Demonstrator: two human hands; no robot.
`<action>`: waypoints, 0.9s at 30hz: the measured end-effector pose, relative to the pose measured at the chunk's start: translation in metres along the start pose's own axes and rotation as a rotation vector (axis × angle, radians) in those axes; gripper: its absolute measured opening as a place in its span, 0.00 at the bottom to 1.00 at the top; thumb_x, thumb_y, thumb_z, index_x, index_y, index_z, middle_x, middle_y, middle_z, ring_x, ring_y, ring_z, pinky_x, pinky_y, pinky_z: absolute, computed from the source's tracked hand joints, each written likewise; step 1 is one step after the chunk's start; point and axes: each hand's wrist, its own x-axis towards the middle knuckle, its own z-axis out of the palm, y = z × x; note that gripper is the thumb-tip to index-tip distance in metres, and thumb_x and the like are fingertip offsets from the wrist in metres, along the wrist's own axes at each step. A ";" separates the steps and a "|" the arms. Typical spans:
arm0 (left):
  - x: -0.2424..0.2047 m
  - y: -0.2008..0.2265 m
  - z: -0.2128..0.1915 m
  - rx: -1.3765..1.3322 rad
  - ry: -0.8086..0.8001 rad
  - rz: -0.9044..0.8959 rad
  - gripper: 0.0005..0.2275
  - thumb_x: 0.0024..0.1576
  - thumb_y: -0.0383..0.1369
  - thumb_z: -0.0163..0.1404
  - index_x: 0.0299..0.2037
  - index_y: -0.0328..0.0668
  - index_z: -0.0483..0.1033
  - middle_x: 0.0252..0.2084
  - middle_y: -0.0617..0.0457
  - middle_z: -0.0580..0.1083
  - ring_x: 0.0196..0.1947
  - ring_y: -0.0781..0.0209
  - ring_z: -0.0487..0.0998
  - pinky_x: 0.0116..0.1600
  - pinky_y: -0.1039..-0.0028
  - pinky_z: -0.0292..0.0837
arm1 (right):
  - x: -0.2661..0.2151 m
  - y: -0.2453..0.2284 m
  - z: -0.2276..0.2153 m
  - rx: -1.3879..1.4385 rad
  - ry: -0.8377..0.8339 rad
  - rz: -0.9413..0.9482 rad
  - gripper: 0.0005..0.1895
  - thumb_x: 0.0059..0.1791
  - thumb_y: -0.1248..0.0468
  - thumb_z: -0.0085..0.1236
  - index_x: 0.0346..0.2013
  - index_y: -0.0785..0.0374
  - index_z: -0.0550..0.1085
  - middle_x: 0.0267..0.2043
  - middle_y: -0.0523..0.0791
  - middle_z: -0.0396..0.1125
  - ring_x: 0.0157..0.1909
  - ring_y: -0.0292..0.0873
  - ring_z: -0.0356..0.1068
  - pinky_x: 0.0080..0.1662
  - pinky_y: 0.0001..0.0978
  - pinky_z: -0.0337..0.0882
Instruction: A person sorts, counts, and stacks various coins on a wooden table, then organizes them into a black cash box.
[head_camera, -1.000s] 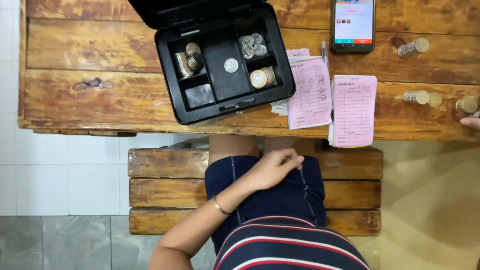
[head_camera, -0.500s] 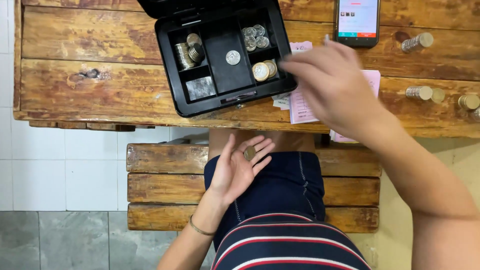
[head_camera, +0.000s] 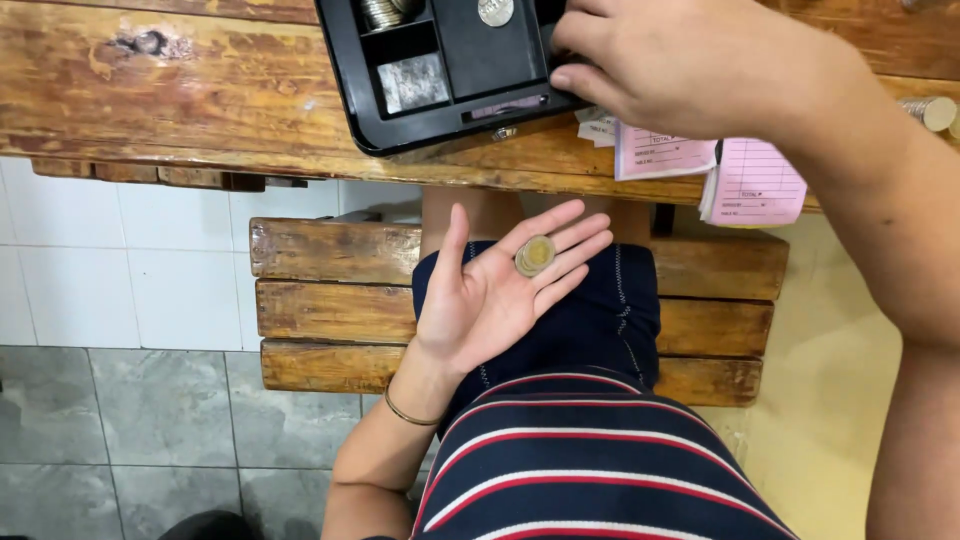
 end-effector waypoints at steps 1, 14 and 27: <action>0.000 0.001 0.001 -0.011 -0.005 0.011 0.42 0.60 0.59 0.30 0.75 0.30 0.47 0.78 0.30 0.48 0.80 0.40 0.46 0.79 0.60 0.44 | 0.003 0.005 -0.004 0.121 -0.100 -0.011 0.13 0.62 0.57 0.48 0.45 0.64 0.73 0.44 0.48 0.67 0.45 0.53 0.69 0.47 0.45 0.69; -0.003 0.000 -0.010 0.020 -0.097 0.077 0.38 0.64 0.57 0.34 0.74 0.30 0.51 0.77 0.29 0.49 0.79 0.40 0.48 0.78 0.61 0.48 | 0.018 0.030 -0.024 0.641 -0.323 0.249 0.19 0.52 0.66 0.54 0.59 0.59 0.75 0.55 0.45 0.74 0.53 0.43 0.73 0.53 0.34 0.69; 0.026 -0.010 -0.006 0.056 -0.093 0.027 0.34 0.67 0.53 0.35 0.70 0.25 0.59 0.72 0.29 0.59 0.75 0.39 0.56 0.76 0.60 0.53 | -0.099 -0.046 0.017 2.679 0.771 0.289 0.26 0.61 0.58 0.38 0.64 0.79 0.66 0.64 0.67 0.62 0.70 0.68 0.59 0.67 0.51 0.70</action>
